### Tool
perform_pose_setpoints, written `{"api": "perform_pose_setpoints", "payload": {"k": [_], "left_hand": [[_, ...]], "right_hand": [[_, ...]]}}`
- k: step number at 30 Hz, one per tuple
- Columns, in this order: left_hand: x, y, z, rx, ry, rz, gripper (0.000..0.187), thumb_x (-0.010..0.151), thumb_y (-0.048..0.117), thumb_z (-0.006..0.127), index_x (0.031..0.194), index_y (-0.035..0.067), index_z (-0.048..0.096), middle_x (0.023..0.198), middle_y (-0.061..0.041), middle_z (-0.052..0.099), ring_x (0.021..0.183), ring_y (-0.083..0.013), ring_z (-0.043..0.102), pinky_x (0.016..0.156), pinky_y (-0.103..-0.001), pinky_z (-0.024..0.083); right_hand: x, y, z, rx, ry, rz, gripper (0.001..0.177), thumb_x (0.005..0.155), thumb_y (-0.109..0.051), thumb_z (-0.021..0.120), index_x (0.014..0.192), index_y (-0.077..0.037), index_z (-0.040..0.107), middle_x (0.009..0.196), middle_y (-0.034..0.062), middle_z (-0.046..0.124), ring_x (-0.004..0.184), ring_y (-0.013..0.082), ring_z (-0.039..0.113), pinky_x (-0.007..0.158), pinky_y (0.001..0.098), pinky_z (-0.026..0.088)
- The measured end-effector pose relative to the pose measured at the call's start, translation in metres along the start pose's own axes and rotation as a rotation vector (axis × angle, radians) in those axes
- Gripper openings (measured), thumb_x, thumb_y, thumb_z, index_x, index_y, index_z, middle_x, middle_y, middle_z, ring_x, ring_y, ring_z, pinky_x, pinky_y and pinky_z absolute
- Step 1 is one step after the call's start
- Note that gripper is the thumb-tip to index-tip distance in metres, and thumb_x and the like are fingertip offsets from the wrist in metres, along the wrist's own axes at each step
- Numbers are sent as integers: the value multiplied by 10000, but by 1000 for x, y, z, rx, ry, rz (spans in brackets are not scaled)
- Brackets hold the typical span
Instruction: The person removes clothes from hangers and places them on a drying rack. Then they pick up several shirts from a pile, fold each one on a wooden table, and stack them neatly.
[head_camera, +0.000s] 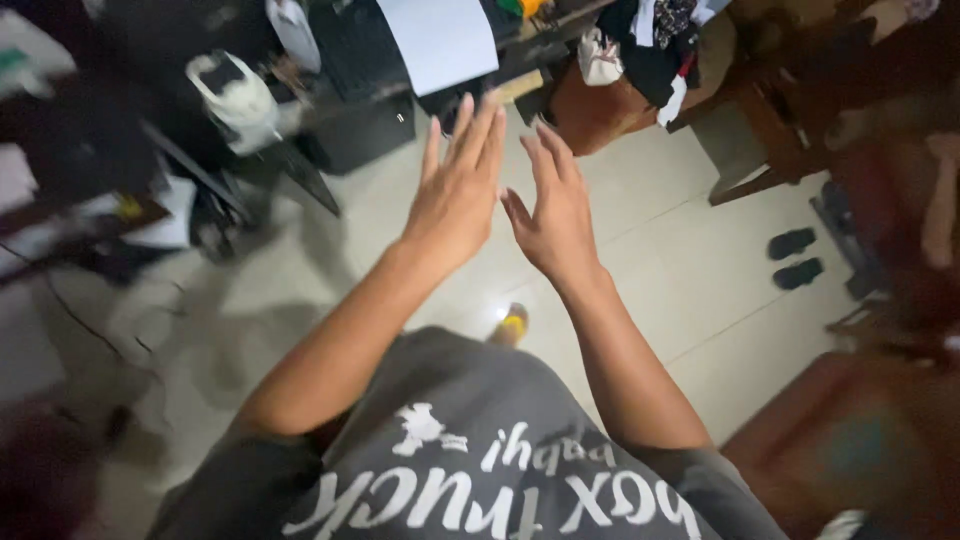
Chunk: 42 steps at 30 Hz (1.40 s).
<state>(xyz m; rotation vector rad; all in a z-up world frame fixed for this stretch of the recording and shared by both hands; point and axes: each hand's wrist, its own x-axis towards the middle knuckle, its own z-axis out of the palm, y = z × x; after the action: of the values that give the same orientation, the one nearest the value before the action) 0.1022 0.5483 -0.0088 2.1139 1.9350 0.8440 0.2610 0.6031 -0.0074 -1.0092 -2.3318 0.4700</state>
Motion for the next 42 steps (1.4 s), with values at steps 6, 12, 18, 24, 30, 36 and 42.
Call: {"api": "perform_pose_setpoints", "payload": {"k": [6, 12, 18, 24, 30, 36, 42], "left_hand": [[74, 61, 48, -16, 48, -81, 769, 903, 83, 658, 1557, -78, 287, 1648, -230, 264, 1562, -380, 186, 1242, -584, 122], [114, 97, 93, -18, 48, -193, 733, 910, 14, 601, 1567, -76, 287, 1650, -224, 271, 1555, -366, 201, 1245, -569, 106], [167, 91, 115, 36, 47, -246, 721, 892, -27, 557, 1562, -70, 294, 1657, -224, 263, 1563, -371, 186, 1254, -559, 108], [235, 70, 140, 16, 121, -268, 730, 886, -48, 545, 1571, -82, 296, 1666, -221, 248, 1573, -367, 163, 1257, -565, 90], [305, 55, 167, 41, 140, -272, 728, 880, -43, 546, 1569, -71, 312, 1672, -219, 241, 1580, -358, 163, 1258, -568, 90], [360, 41, 189, 123, 205, -252, 685, 960, 74, 569, 1587, -50, 321, 1678, -195, 273, 1587, -343, 209, 1285, -560, 151], [402, 28, 219, 348, 210, -382, 714, 939, 134, 587, 1580, -40, 325, 1661, -182, 284, 1568, -339, 238, 1260, -548, 191]], "right_hand": [[28, 90, -59, 50, -74, -79, 636, 844, -98, 825, 1394, -1, 521, 1503, 256, 464, 1332, 474, 499, 1086, 499, 439], [52, 156, -84, 116, -117, -150, 648, 866, -42, 794, 1446, -16, 505, 1535, 246, 462, 1354, 458, 507, 1123, 482, 449], [95, 204, -81, 134, -165, -174, 657, 867, -35, 792, 1455, -19, 498, 1545, 238, 444, 1366, 453, 492, 1119, 488, 424], [160, 252, -70, 124, -98, -291, 710, 852, -26, 783, 1487, -14, 465, 1592, 248, 399, 1424, 459, 455, 1173, 484, 410], [220, 304, -73, 64, -112, -350, 743, 812, -21, 761, 1486, 13, 448, 1568, 305, 371, 1413, 500, 421, 1174, 545, 353], [266, 340, -74, 130, -163, -229, 690, 840, 13, 718, 1494, -27, 499, 1614, 250, 384, 1429, 457, 451, 1188, 501, 378], [308, 381, -68, 124, -251, -279, 715, 806, 0, 761, 1472, 13, 501, 1579, 278, 401, 1381, 511, 421, 1144, 518, 352]]}}
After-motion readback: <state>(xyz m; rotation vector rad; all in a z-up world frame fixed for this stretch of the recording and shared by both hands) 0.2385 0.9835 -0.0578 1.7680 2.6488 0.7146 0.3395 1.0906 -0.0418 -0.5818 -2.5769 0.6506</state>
